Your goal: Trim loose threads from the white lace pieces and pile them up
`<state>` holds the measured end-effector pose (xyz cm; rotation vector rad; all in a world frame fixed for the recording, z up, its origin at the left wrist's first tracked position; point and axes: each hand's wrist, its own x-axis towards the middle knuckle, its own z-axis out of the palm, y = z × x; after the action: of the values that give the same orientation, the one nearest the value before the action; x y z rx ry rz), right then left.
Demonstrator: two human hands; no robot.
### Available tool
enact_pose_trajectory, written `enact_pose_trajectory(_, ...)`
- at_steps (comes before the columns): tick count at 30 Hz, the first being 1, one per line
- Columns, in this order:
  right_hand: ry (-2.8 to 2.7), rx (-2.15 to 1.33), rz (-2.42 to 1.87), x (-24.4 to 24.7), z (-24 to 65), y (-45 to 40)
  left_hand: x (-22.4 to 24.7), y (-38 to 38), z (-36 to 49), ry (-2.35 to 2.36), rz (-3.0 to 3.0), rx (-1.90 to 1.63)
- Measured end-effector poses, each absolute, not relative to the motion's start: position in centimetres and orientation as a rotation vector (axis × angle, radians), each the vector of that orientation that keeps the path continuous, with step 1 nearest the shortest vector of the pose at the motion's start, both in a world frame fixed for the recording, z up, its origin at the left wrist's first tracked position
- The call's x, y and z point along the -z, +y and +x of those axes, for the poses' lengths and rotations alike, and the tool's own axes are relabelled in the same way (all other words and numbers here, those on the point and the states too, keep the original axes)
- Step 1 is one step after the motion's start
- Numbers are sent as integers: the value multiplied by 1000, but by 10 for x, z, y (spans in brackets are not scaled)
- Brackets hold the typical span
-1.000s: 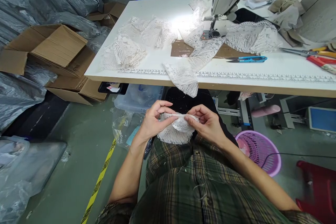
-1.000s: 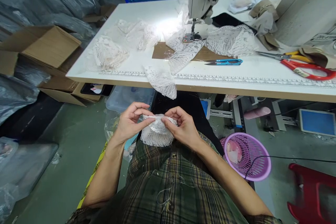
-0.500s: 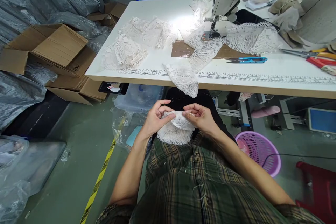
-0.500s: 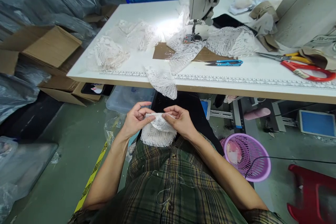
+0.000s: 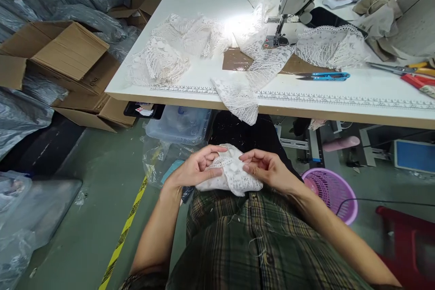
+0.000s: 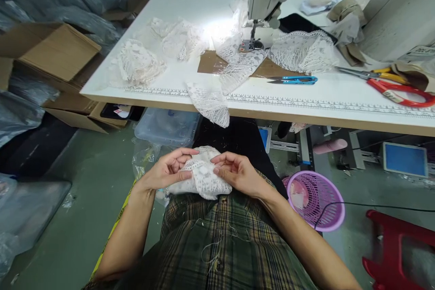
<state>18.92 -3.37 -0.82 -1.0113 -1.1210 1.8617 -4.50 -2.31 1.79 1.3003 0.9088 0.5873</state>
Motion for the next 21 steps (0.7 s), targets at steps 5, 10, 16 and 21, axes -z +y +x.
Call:
enact_pose_trajectory(5,-1301,-1564,-1179,38,190,-28,1,-12,-43,1291,1549,-651)
enact_pose_trajectory(10,-1550,-1170,-1410,60,198,-18,23,-8,-54,1610,1762,-476)
enact_pose_trajectory(16,-1507,-1170,-1518,75,204,-16,42,-32,-50,1846,1730,-297)
enact_pose_trajectory(21,-1568,-1156,-1606,79,202,-10,47,-40,-37,1878,1722,-481)
